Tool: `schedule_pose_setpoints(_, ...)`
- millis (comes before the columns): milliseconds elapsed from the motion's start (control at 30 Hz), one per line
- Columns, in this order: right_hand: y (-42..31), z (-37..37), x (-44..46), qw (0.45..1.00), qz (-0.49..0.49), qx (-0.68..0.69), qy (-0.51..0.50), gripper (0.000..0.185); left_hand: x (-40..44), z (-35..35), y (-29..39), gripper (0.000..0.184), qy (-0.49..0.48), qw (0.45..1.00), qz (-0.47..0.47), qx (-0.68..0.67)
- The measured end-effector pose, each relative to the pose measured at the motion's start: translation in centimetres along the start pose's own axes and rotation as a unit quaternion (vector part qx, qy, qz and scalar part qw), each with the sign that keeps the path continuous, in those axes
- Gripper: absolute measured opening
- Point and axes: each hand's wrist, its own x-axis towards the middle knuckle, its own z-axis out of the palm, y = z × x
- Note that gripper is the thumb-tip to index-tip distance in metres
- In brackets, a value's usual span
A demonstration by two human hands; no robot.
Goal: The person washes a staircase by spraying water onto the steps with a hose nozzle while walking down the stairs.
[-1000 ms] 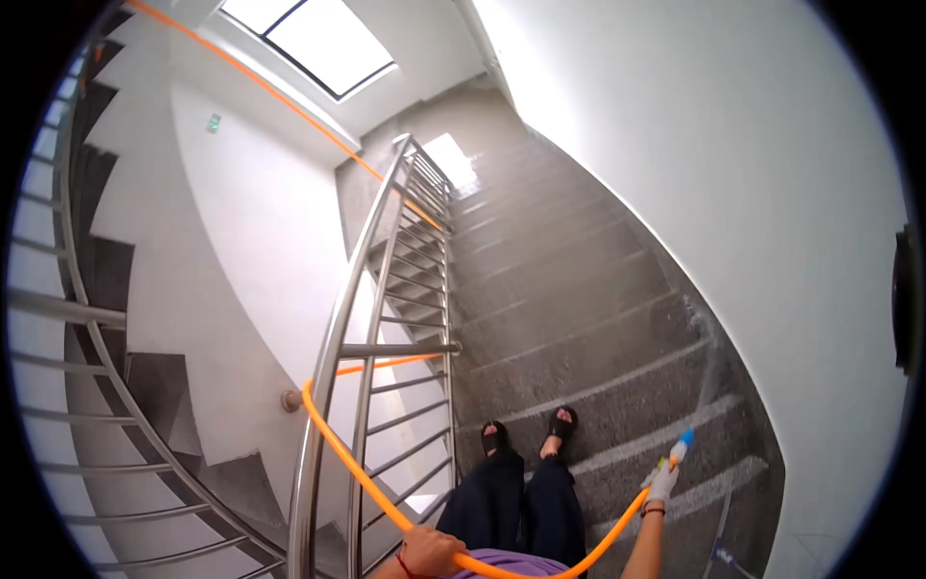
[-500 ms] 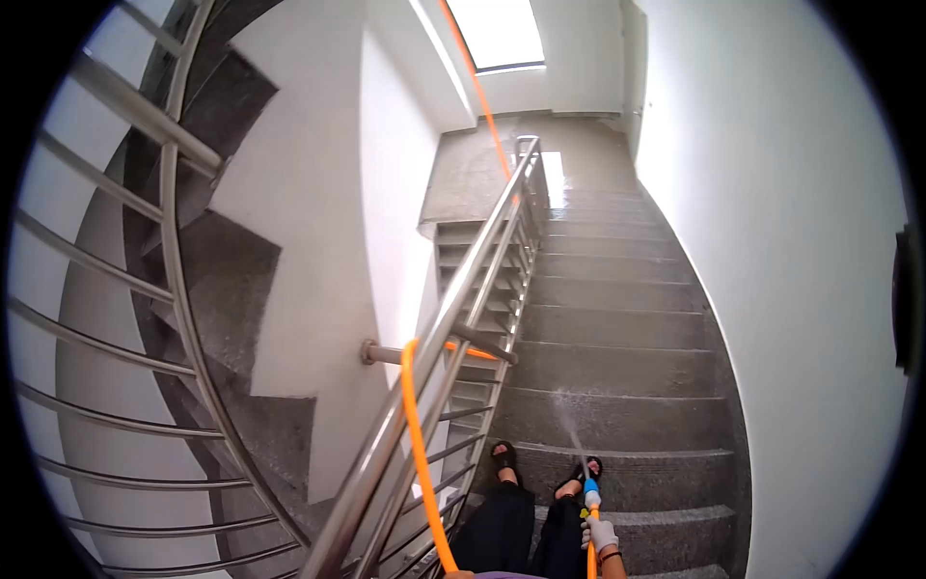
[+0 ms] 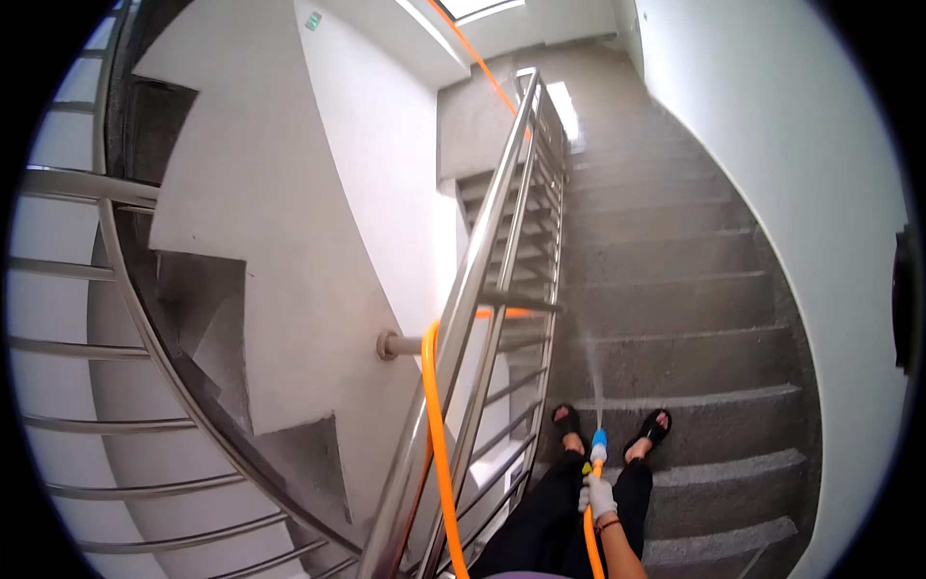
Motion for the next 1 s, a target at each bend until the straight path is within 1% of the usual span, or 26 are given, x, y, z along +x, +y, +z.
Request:
schedule_pose_setpoints(33,0.5,0.3,0.4,0.999,-0.024,0.009,-0.037,0.018,-0.4,0.4,0.7,0.015,-0.027,1.000,-0.004,-0.007)
schedule_pose_setpoints(67,1.3,0.3,1.0,0.997,-0.043,0.022,-0.062,0.020,0.2,-0.2,1.0,0.018,-0.050,0.998,-0.002,0.025)
schedule_pose_setpoints(100,2.3,0.0,1.9,0.997,-0.040,-0.002,-0.072,0.018,-0.1,0.4,1.1,0.016,-0.095,0.995,-0.018,-0.006)
schedule_pose_setpoints(133,2.4,0.3,1.8,0.997,0.018,-0.013,-0.074,0.017,0.3,-0.7,1.2,0.016,-0.113,0.993,0.009,-0.029)
schedule_pose_setpoints(167,3.0,0.3,1.5,0.996,0.061,-0.021,-0.059,0.017,0.4,-1.1,1.6,0.015,-0.088,0.995,0.003,-0.037)
schedule_pose_setpoints(200,3.1,0.4,1.5,0.994,0.092,-0.031,-0.050,0.017,0.5,-1.2,1.6,0.015,-0.101,0.993,0.016,-0.052)
schedule_pose_setpoints(267,3.0,0.5,1.2,0.992,0.117,-0.031,-0.046,0.017,0.7,-1.5,1.4,0.014,-0.104,0.993,0.015,-0.051)
schedule_pose_setpoints(400,0.8,1.1,1.5,0.997,0.064,-0.041,-0.021,0.017,0.3,-1.7,1.4,0.014,-0.096,0.994,0.014,-0.058)
schedule_pose_setpoints(467,-0.5,1.8,1.4,0.998,0.055,0.003,0.001,0.017,-0.2,-1.3,0.9,0.015,-0.081,0.994,0.012,-0.070)
schedule_pose_setpoints(533,-0.6,2.4,1.5,0.998,0.066,0.017,0.000,0.016,-0.5,-1.2,0.5,0.015,-0.076,0.994,0.014,-0.077)
schedule_pose_setpoints(600,-0.1,3.0,1.9,0.989,0.137,0.037,-0.047,0.016,-0.4,-1.3,0.2,0.015,-0.074,0.994,0.016,-0.081)
schedule_pose_setpoints(667,0.8,4.5,2.0,0.982,0.167,0.055,-0.070,0.019,-0.5,-1.4,-0.1,0.015,-0.076,0.993,0.021,-0.086)
schedule_pose_setpoints(800,2.4,7.5,3.8,0.974,0.180,0.101,-0.091,0.016,-1.1,-1.3,-0.9,0.016,-0.082,0.991,0.009,-0.105)
schedule_pose_setpoints(967,2.3,10.2,5.6,0.977,0.169,0.109,-0.067,0.017,-1.2,-2.0,-1.8,0.017,-0.084,0.988,-0.017,-0.126)
schedule_pose_setpoints(1000,2.1,10.5,6.0,0.975,0.167,0.126,-0.073,0.020,-1.2,-2.3,-2.0,0.012,-0.084,0.990,-0.017,-0.116)
